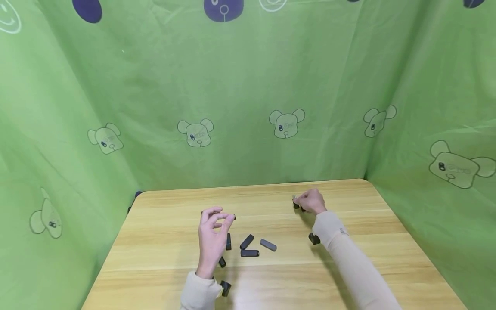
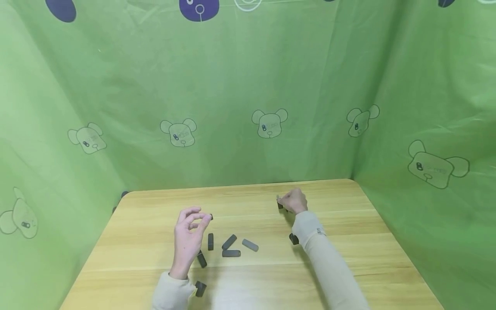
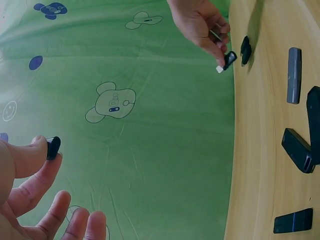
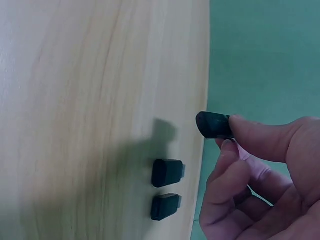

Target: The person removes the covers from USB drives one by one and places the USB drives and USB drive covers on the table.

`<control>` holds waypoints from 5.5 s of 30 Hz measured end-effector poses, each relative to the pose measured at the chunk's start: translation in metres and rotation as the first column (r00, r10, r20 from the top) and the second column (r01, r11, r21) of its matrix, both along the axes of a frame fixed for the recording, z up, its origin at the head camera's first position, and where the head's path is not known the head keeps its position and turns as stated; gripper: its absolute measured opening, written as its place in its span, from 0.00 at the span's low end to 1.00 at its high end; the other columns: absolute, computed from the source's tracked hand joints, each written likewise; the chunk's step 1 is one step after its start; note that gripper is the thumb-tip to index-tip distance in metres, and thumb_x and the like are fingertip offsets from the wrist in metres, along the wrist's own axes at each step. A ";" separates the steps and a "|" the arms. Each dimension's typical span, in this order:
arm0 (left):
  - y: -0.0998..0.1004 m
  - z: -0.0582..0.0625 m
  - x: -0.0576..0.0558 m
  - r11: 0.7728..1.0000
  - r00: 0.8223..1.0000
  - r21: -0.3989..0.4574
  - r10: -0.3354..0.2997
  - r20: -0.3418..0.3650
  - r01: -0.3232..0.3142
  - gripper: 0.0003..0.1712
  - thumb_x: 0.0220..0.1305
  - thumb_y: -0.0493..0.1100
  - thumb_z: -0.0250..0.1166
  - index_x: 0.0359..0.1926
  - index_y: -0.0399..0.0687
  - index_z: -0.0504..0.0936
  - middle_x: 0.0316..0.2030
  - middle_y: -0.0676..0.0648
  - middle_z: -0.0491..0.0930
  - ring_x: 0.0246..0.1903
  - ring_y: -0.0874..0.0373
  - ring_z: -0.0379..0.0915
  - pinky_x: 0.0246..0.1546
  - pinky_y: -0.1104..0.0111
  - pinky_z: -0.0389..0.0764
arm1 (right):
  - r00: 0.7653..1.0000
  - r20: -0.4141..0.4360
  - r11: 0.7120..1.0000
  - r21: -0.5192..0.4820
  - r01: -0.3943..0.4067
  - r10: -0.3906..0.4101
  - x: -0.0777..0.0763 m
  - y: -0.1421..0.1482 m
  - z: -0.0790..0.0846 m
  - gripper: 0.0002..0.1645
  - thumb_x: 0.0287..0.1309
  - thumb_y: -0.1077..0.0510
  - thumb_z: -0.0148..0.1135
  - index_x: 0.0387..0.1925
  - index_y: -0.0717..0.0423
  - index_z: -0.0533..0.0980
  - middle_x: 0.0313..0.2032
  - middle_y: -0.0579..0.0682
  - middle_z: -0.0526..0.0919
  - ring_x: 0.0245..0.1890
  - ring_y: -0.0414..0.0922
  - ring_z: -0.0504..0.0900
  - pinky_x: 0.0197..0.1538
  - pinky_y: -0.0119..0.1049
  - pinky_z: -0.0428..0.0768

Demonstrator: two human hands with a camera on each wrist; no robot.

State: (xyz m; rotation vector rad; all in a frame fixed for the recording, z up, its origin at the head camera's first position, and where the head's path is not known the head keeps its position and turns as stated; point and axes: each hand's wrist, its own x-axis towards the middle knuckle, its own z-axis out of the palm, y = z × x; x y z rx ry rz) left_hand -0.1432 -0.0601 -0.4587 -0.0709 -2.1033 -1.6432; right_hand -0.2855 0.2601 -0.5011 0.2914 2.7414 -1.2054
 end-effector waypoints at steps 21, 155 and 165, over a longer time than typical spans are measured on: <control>-0.003 -0.004 0.003 1.000 1.000 -0.007 0.002 0.002 -0.002 0.07 0.65 0.43 0.70 0.35 0.43 0.89 0.53 0.39 0.79 0.44 0.52 0.77 0.39 0.72 0.81 | 0.999 0.046 0.987 0.161 0.019 -0.026 -0.017 -0.010 -0.030 0.23 0.61 0.54 0.66 0.14 0.54 0.71 0.13 0.44 0.71 0.16 0.42 0.69 0.22 0.35 0.69; -0.017 -0.057 -0.103 0.841 0.963 -0.531 0.217 0.162 -0.100 0.23 0.66 0.45 0.69 0.57 0.38 0.77 0.55 0.33 0.79 0.55 0.36 0.69 0.54 0.46 0.71 | 0.926 -0.361 0.993 0.007 -0.115 0.109 0.148 -0.070 0.063 0.10 0.65 0.52 0.67 0.31 0.52 0.86 0.22 0.46 0.82 0.23 0.39 0.75 0.29 0.28 0.74; -0.013 -0.049 -0.071 0.860 0.978 -0.492 0.194 0.076 -0.133 0.21 0.66 0.45 0.68 0.55 0.39 0.78 0.53 0.35 0.81 0.51 0.39 0.72 0.53 0.49 0.73 | 0.927 -0.356 0.993 0.031 -0.113 0.117 0.135 -0.069 0.050 0.08 0.64 0.53 0.68 0.31 0.52 0.85 0.24 0.45 0.83 0.25 0.38 0.76 0.31 0.29 0.74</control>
